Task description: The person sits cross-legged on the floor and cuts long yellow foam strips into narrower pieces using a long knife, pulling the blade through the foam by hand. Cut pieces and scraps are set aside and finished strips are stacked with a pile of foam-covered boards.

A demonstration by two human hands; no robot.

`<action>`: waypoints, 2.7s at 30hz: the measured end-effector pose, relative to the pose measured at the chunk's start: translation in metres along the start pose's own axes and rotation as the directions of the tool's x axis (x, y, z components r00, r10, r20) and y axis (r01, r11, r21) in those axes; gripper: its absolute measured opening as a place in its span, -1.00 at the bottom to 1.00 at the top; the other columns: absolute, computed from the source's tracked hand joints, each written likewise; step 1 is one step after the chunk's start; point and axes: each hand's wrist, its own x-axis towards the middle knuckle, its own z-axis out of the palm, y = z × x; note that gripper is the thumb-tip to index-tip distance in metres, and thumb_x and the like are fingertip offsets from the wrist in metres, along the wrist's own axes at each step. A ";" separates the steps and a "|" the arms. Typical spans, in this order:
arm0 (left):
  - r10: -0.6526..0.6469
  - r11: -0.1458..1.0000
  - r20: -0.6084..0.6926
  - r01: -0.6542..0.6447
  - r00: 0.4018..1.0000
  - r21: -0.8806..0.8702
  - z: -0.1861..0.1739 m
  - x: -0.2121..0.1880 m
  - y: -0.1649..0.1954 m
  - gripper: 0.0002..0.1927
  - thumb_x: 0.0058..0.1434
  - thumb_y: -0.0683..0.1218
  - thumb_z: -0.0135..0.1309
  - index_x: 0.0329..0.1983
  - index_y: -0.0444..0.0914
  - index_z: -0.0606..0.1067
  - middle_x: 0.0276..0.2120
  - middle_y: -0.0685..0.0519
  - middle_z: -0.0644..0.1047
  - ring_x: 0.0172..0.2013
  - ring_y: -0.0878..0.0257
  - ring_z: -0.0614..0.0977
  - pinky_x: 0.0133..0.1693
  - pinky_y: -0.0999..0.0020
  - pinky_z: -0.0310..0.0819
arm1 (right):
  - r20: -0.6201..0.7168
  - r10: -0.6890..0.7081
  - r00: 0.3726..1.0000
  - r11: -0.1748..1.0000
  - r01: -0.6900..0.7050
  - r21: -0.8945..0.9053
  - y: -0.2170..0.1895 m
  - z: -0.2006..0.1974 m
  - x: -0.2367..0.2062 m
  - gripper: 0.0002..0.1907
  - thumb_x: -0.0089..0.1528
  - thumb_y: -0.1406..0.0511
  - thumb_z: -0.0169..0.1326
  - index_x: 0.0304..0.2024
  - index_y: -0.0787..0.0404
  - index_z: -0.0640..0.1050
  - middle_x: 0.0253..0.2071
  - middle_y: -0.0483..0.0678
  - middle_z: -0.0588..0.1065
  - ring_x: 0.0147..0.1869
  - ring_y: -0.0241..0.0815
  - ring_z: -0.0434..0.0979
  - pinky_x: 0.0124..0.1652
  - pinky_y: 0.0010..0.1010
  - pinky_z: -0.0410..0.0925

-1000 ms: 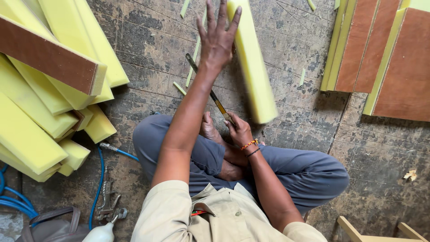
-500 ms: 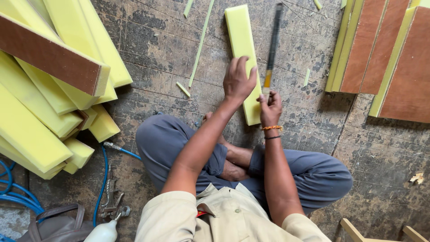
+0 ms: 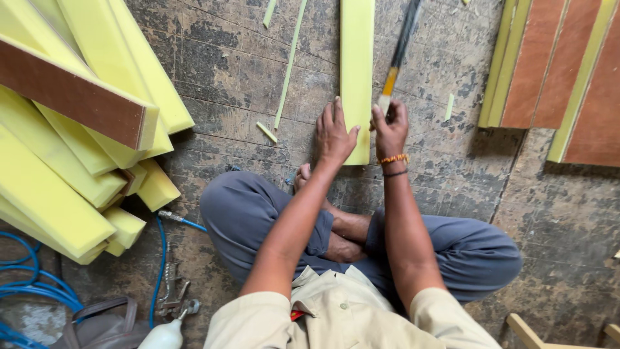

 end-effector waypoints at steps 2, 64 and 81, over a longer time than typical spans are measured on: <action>0.035 0.998 -0.045 -0.033 0.998 0.056 0.005 -0.026 0.003 0.08 0.11 0.28 0.23 0.53 -0.25 0.01 0.41 -0.23 0.18 0.41 -0.18 0.20 0.34 -0.17 0.06 | 0.068 -0.012 0.998 0.998 0.017 -0.068 -0.010 0.014 0.015 -0.76 0.40 0.35 0.12 0.06 0.25 0.39 -0.20 -0.08 0.53 -0.25 -0.35 0.56 -0.34 -0.49 0.47; 0.174 0.982 0.013 -0.175 0.985 0.071 0.051 -0.057 -0.018 0.28 -0.07 0.36 0.29 0.56 -0.21 -0.08 0.50 -0.29 0.00 0.52 -0.20 -0.05 0.39 -0.38 -0.33 | 0.140 -0.276 0.951 0.559 0.278 -0.781 -0.012 0.072 0.079 -0.52 0.41 0.20 0.14 0.38 -0.12 0.43 -0.33 -0.15 0.41 -0.36 -0.31 0.32 -0.41 -0.50 0.32; 0.178 0.979 0.019 -0.179 0.984 0.093 0.050 -0.058 -0.017 0.16 0.02 0.32 0.28 0.53 -0.22 -0.01 0.47 -0.30 0.03 0.49 -0.23 -0.04 0.36 -0.38 -0.40 | 0.172 -0.283 0.944 0.489 0.296 -0.821 0.010 0.047 0.025 -0.53 0.41 0.19 0.14 0.38 -0.08 0.43 -0.43 -0.17 0.39 -0.37 -0.29 0.29 -0.38 -0.45 0.25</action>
